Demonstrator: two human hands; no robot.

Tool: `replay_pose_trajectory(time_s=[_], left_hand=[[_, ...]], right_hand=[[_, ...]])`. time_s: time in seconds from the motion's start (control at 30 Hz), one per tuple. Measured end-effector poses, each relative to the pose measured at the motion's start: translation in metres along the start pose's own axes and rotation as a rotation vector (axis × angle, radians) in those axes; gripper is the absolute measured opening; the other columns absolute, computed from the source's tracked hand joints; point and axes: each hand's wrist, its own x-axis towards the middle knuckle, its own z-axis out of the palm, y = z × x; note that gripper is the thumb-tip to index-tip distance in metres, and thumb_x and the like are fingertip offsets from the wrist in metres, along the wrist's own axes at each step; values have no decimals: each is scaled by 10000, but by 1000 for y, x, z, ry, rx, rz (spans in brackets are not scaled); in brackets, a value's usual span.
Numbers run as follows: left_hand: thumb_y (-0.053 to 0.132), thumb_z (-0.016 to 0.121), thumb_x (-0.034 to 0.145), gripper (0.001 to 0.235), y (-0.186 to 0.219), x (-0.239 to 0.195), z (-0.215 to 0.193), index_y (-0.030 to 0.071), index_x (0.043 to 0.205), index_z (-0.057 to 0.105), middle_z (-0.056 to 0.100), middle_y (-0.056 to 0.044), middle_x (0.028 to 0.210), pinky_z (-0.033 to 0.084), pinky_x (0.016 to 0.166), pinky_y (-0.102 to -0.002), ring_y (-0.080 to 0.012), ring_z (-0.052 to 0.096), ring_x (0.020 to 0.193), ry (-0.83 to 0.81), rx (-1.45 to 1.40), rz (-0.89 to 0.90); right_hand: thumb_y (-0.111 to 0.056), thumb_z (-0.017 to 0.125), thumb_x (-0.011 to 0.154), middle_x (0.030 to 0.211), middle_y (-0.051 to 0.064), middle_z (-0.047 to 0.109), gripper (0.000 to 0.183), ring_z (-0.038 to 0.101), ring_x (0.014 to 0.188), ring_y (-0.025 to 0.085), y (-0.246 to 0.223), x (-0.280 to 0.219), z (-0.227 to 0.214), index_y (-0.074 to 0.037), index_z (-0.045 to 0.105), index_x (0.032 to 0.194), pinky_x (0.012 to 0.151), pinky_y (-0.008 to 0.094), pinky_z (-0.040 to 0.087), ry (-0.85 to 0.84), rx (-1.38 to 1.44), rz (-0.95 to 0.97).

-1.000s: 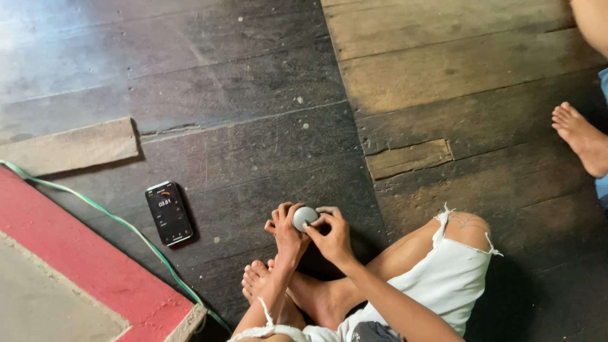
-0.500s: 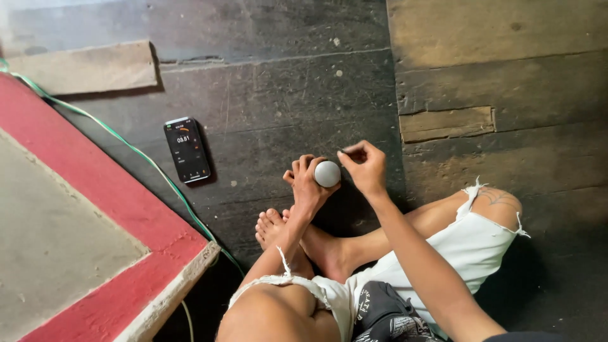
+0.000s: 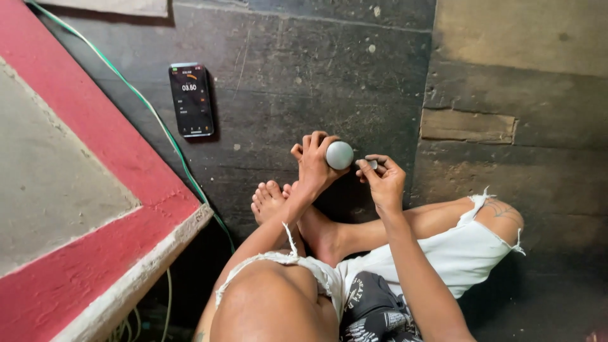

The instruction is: Sanding the surface of a motorcycle engine piston by hand using sandpaper.

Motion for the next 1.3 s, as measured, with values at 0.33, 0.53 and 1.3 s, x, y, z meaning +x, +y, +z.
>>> replay_pose_trajectory(time_s=[0.33, 0.53, 1.3], left_hand=[[478, 883, 498, 733, 2, 2, -3, 227, 1144, 643, 532, 13, 1118, 260, 872, -443, -220, 488, 1062, -12, -5, 13], [481, 858, 522, 687, 0, 1, 0, 251, 1137, 658, 536, 35, 1105, 253, 870, -435, -202, 488, 1055, -14, -1, 1], [440, 837, 484, 676, -11, -2, 11, 263, 1110, 656, 543, 57, 1110, 252, 858, -441, -193, 496, 1055, -10, 47, 7]], right_hand=[[20, 751, 871, 830, 188, 743, 223, 750, 683, 207, -4, 9, 8, 45, 700, 1087, 649, 294, 663, -38, -18, 10], [-119, 923, 768, 697, 86, 741, 205, 700, 589, 112, 11, 19, 15, -53, 757, 868, 519, 224, 589, -9, -236, -24], [-301, 876, 817, 818, 46, 720, 188, 701, 778, 194, -1, 39, 54, -164, 757, 865, 694, 316, 559, 97, -444, -230]])
